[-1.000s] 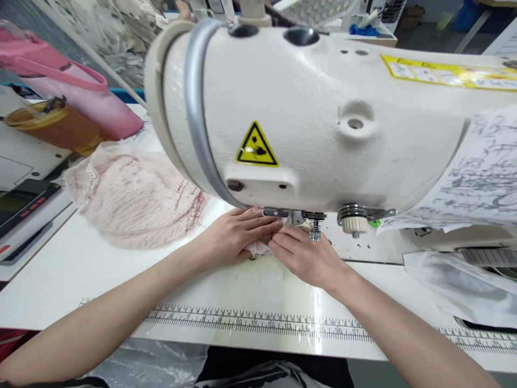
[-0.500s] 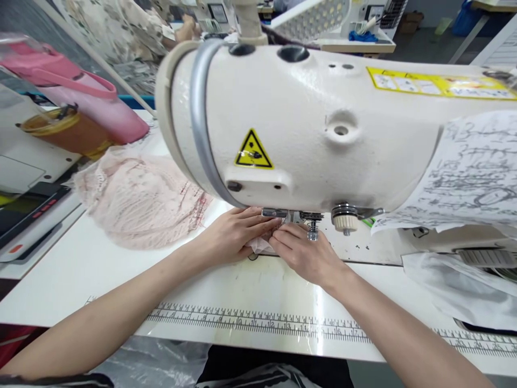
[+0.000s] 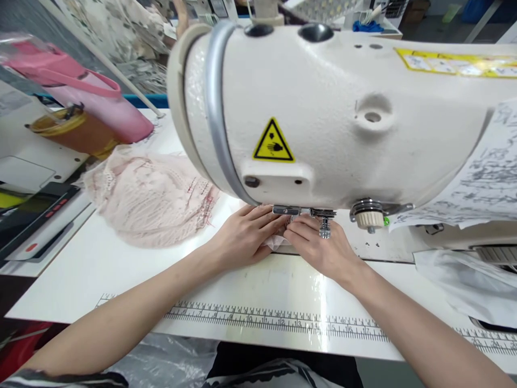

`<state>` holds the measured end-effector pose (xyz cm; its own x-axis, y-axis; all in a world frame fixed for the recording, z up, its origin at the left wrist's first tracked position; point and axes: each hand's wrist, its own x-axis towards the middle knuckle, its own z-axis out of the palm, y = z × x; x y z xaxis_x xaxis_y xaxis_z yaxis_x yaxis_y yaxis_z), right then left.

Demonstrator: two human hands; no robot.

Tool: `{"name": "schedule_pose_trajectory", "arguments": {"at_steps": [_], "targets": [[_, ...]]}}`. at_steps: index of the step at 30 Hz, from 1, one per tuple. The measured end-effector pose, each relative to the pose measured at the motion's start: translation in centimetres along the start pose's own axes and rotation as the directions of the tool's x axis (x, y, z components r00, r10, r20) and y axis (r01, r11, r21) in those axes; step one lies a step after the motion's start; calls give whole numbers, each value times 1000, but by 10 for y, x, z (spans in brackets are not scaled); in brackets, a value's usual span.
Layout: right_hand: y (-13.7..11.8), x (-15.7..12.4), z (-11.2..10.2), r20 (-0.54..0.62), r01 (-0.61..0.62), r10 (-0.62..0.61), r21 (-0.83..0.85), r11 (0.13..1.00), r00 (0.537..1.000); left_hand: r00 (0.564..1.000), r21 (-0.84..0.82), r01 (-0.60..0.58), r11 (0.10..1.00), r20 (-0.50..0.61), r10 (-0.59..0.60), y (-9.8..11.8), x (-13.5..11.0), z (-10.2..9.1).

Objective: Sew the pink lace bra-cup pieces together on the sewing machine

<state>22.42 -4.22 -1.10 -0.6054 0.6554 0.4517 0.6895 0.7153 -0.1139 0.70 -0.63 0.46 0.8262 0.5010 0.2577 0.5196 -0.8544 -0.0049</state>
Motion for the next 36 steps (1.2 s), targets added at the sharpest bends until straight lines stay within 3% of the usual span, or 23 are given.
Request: {"name": "schedule_pose_trajectory", "arguments": {"at_steps": [11,20,30,36], "targets": [[5,3,-4,6,2,-2,-67,998,1000,999,36,29,999,-17,-28,3,0,1],[1,5,-11,-107,-12,-17,-261,965,994,998,61,37,997,-53,-33,5,1,1],[4,5,-9,-149,-114,96,-118,986,984,996,100,37,994,-87,-28,4,2,2],[6,2,-5,-164,-24,-16,-242,970,986,982,126,-97,987,-149,115,-1,-1,7]]}}
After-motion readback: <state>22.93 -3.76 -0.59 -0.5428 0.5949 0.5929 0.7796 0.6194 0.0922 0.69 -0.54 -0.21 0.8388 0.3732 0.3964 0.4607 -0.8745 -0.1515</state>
